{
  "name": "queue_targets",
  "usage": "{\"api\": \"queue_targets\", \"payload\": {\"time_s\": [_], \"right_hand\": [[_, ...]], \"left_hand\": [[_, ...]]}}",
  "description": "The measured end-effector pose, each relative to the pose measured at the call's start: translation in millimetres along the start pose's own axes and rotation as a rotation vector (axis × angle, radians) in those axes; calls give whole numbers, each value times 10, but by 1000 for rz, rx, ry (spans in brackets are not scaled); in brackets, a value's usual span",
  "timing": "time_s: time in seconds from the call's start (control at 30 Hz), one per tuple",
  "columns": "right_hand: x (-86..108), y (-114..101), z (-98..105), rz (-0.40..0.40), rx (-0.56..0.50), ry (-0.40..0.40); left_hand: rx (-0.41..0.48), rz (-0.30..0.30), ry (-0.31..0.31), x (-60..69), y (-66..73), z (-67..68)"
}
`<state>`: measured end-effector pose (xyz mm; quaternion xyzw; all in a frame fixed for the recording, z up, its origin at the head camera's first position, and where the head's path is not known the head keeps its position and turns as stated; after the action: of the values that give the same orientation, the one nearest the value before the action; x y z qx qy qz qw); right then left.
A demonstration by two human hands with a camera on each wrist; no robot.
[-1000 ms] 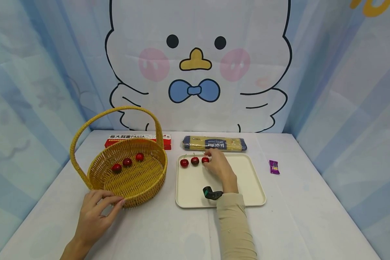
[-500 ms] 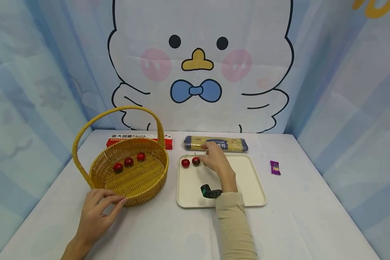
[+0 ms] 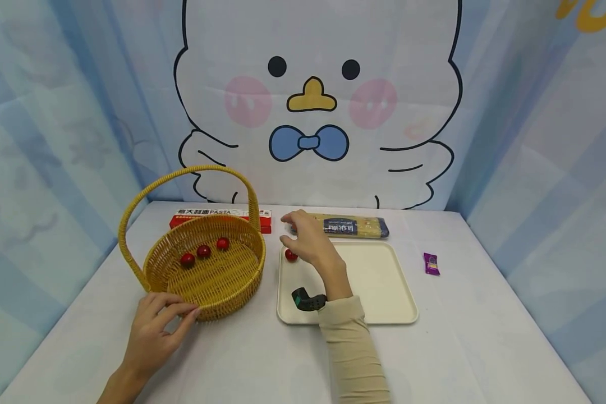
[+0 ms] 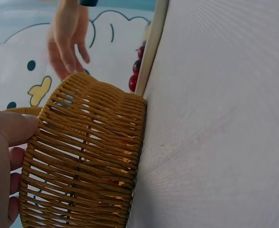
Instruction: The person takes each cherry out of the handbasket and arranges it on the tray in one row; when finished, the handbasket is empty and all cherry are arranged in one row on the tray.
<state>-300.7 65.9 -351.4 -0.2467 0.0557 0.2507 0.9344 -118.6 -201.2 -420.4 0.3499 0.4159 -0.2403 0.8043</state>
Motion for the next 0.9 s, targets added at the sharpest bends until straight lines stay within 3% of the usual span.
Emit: {"api": "queue_targets", "payload": {"time_s": [0.27,0.47,0.9], "right_hand": [[-150,-438,-151,126,-6,-65],[-347,-659,-353,228,-13,-133],[-695,-743,-830,236,33,-292]], "left_hand": [[-1,13,-3,11,-5,4],[3,-17,25,7,-13,-3],[-5,-31,22,4,-19,2]]}}
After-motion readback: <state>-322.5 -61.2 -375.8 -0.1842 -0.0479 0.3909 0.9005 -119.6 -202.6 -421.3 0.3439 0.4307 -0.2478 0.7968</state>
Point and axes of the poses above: each hand's wrist, its own x-axis away from the middle knuckle, its own z-axis out of the back of the hand, y = z × x, the point moved 4 cm from there along -x, towards the middle knuckle, and after that the axes turned 11 degrees about x, right-handed, at the moved point
